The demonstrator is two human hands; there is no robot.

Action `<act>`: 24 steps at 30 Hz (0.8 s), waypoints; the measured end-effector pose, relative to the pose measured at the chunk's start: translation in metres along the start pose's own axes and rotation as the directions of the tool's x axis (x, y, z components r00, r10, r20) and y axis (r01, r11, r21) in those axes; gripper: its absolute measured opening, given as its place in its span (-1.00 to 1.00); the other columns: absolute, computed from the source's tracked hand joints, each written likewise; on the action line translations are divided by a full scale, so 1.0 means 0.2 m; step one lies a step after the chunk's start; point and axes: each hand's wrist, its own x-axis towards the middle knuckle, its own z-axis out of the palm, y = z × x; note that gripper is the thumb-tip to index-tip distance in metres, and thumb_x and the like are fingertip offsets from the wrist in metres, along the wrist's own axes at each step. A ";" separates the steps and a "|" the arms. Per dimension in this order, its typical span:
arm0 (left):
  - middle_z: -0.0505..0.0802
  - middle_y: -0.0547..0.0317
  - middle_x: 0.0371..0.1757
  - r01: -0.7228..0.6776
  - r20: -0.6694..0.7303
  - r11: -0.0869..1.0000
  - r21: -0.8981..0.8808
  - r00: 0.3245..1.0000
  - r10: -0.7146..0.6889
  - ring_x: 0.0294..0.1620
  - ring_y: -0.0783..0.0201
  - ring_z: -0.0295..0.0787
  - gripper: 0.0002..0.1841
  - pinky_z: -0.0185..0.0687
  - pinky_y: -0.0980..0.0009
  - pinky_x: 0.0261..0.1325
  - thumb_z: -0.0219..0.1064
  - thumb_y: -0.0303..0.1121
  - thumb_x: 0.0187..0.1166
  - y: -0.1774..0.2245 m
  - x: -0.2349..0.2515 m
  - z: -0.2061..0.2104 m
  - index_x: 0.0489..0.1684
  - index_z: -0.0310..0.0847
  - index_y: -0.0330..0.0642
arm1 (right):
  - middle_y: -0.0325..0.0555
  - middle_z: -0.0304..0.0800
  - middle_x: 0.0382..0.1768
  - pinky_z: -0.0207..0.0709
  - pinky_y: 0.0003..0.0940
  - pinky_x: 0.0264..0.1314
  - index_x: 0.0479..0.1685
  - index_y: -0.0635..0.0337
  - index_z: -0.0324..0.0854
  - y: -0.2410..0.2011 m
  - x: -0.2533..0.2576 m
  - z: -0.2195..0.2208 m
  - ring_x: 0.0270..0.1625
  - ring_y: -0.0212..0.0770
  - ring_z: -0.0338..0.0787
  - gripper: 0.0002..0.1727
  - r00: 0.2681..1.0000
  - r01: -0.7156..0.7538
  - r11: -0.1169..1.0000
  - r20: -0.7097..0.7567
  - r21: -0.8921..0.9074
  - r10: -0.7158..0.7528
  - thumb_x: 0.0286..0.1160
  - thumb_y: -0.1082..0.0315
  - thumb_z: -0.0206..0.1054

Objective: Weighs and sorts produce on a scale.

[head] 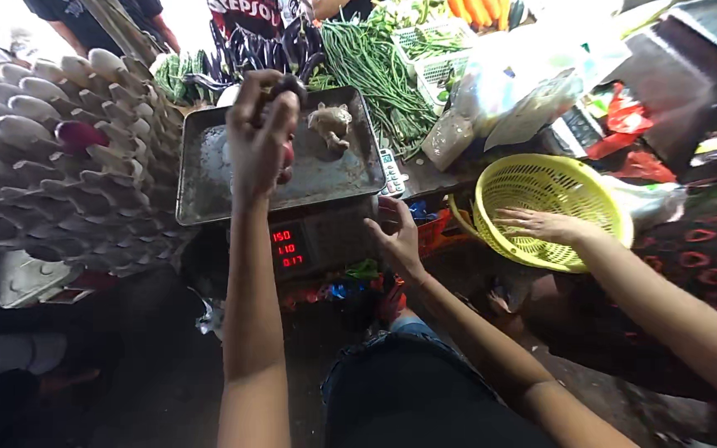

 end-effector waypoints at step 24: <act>0.67 -0.04 -0.26 -0.406 -0.621 0.629 -0.663 0.768 -0.158 -0.65 0.32 0.50 -0.37 0.47 0.54 -0.71 -0.48 0.04 0.80 0.25 -0.47 -0.36 0.10 0.38 -0.32 | 0.13 0.31 0.66 0.55 0.03 0.46 0.90 -0.05 0.01 -0.02 -0.06 0.07 0.58 0.00 0.50 0.24 0.993 -0.070 0.996 0.095 -0.053 0.075 0.09 0.01 0.71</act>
